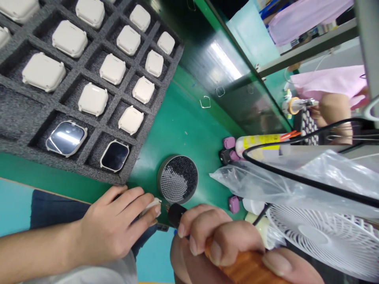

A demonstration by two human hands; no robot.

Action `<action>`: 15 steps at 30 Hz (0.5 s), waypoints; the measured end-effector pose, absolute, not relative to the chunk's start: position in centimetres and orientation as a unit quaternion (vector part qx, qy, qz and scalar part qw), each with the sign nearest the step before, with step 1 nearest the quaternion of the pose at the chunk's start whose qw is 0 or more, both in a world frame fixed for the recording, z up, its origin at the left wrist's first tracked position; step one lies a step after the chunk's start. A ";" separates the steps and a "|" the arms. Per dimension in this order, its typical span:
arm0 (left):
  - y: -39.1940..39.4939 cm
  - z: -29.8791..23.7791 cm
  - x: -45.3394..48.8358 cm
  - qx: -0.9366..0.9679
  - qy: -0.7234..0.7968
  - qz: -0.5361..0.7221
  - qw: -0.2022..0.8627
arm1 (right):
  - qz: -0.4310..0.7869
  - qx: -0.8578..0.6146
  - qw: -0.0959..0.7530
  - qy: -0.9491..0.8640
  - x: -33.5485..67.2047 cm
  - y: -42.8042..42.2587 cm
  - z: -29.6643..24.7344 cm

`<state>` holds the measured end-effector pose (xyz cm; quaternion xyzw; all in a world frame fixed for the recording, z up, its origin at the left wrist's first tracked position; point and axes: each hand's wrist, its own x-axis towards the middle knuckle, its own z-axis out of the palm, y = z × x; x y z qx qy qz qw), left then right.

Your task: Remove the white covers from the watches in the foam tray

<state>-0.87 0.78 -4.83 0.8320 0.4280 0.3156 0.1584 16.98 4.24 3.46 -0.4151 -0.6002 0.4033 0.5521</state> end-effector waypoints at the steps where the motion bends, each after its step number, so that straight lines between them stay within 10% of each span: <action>1: 0.8 -4.8 -0.9 0.832 0.428 0.316 0.159 | 0.402 -0.448 0.530 -0.598 17.0 4.2 3.6; 15: 1.1 -4.6 -0.9 0.827 0.432 0.325 0.152 | 0.475 -0.462 0.441 -0.606 19.9 3.1 2.7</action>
